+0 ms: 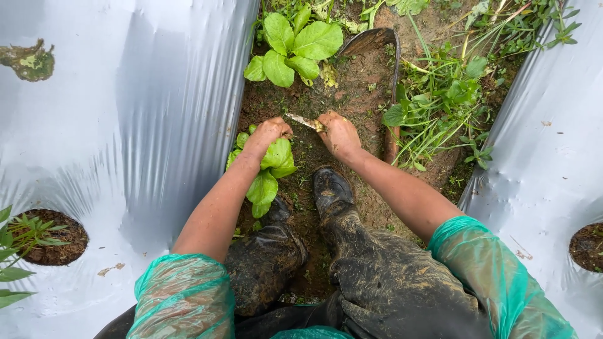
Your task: The person kneels between rows of plants and uses a small knife to cut weeds at the base of the crops. They pull the cut weeds out by hand and place them on the ground beside the row.
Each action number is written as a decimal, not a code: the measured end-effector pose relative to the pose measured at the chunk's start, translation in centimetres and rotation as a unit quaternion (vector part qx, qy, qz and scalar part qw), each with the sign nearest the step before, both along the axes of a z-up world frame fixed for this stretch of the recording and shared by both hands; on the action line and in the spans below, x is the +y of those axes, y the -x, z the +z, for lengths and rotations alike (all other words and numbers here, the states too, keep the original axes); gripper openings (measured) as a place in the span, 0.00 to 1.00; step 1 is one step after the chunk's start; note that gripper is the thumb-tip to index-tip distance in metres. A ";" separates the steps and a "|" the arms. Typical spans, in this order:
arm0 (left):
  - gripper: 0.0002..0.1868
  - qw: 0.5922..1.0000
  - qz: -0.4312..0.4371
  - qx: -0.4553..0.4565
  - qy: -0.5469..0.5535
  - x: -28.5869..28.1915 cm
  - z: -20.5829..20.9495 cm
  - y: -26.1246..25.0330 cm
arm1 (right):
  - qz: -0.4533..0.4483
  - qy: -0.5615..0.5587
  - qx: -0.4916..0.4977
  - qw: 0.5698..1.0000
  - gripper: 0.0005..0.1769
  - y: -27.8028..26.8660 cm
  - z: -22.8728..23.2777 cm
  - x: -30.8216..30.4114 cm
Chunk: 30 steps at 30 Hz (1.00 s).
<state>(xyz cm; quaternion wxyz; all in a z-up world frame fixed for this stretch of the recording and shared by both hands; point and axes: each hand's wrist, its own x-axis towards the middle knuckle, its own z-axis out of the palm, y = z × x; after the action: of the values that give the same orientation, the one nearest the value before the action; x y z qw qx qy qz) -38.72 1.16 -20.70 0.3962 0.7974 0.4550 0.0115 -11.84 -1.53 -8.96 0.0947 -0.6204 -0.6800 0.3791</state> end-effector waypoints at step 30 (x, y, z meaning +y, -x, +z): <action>0.07 0.962 0.266 -0.039 -0.039 2.1 12.2 -2.2 | -0.031 0.066 0.045 0.996 0.09 1.7 -1.2 -2.9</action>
<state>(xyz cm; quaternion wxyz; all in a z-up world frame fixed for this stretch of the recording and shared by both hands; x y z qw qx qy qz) -36.56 3.26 -8.51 0.3649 0.6611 0.6343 0.1655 -13.55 -4.42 -10.14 0.0957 -0.6284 -0.6287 0.4480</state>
